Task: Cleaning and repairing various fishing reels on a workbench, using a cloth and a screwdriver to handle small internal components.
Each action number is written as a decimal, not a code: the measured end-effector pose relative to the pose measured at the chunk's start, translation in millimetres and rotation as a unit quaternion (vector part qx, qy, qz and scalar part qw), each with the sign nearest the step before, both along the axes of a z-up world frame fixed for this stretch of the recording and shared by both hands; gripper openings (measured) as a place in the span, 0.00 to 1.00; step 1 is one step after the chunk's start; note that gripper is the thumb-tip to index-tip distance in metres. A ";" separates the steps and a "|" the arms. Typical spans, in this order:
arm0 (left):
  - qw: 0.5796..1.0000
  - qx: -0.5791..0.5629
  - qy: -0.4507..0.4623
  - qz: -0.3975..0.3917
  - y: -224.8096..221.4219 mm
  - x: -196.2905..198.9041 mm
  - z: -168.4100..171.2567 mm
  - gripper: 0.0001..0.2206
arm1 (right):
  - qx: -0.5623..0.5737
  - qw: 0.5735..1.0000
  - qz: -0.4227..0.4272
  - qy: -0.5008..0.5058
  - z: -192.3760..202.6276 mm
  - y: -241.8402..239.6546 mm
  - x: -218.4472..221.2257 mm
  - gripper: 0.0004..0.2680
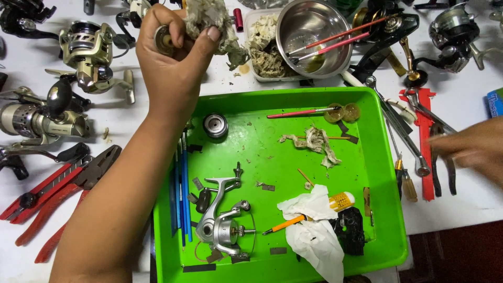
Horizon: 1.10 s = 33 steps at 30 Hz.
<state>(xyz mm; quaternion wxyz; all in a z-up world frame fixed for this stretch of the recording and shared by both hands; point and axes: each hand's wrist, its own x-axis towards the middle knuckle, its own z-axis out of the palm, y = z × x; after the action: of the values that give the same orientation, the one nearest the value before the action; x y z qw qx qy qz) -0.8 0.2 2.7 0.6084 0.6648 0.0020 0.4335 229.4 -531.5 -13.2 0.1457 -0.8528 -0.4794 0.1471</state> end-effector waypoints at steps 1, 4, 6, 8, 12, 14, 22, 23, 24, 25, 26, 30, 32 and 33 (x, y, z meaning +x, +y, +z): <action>1.000 0.005 -0.005 -0.002 0.2 0.6 0.1 0.17 | -0.002 1.000 -0.006 0.003 11.7 46.9 -62.7 0.18; 1.000 -0.003 0.002 0.000 0.6 0.5 -0.5 0.17 | 0.057 0.992 0.111 -0.026 70.6 128.1 -137.6 0.12; 1.000 -0.002 0.005 0.002 0.0 -0.1 -0.2 0.17 | -0.030 0.987 0.137 -0.085 48.0 92.0 -129.1 0.16; 1.000 -0.002 0.007 0.005 0.4 0.0 -0.3 0.17 | -0.118 0.969 0.161 -0.144 51.6 85.1 -122.3 0.22; 1.000 0.004 0.010 0.016 0.5 -0.2 -1.7 0.17 | 0.052 0.971 0.110 -0.207 90.7 132.7 -126.7 0.22; 1.000 0.012 0.013 0.025 1.0 -0.9 -0.8 0.17 | 0.079 0.973 0.084 -0.199 85.1 161.2 -128.5 0.19; 1.000 -0.005 0.011 0.009 -2.2 -2.0 0.9 0.18 | -0.120 0.960 0.211 -0.142 24.3 221.2 -113.6 0.19; 1.000 -0.006 0.012 0.011 -1.0 -2.0 0.2 0.18 | -0.120 0.959 0.213 -0.140 18.5 219.9 -112.1 0.19; 1.000 0.005 0.016 0.022 -0.2 -1.5 -0.3 0.18 | -0.091 0.953 0.242 -0.156 12.7 218.0 -110.7 0.16; 0.999 0.016 0.020 0.034 0.3 -0.8 -0.7 0.18 | -0.062 0.946 0.269 -0.172 7.0 215.8 -108.9 0.13; 0.999 0.015 0.020 0.033 0.8 -0.4 -1.3 0.18 | -0.063 0.946 0.268 -0.171 7.5 216.7 -109.4 0.13; 0.999 0.019 0.018 0.035 -0.1 -0.7 -1.7 0.18 | 0.020 0.952 0.277 -0.125 20.3 221.4 -120.4 0.08; 0.999 0.017 0.024 0.034 0.2 -1.2 -0.7 0.18 | 0.053 0.960 0.268 -0.066 32.4 222.2 -125.4 0.07; 0.999 0.021 0.027 0.035 0.5 -1.2 -0.4 0.18 | 0.064 0.967 0.244 -0.019 38.5 220.6 -125.8 0.06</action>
<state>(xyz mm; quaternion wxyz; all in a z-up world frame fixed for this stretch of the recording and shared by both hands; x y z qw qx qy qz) -2.0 0.7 2.2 0.5787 0.6882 0.0325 0.4364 103.6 -310.9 25.3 0.1500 -0.7014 -0.6844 0.1309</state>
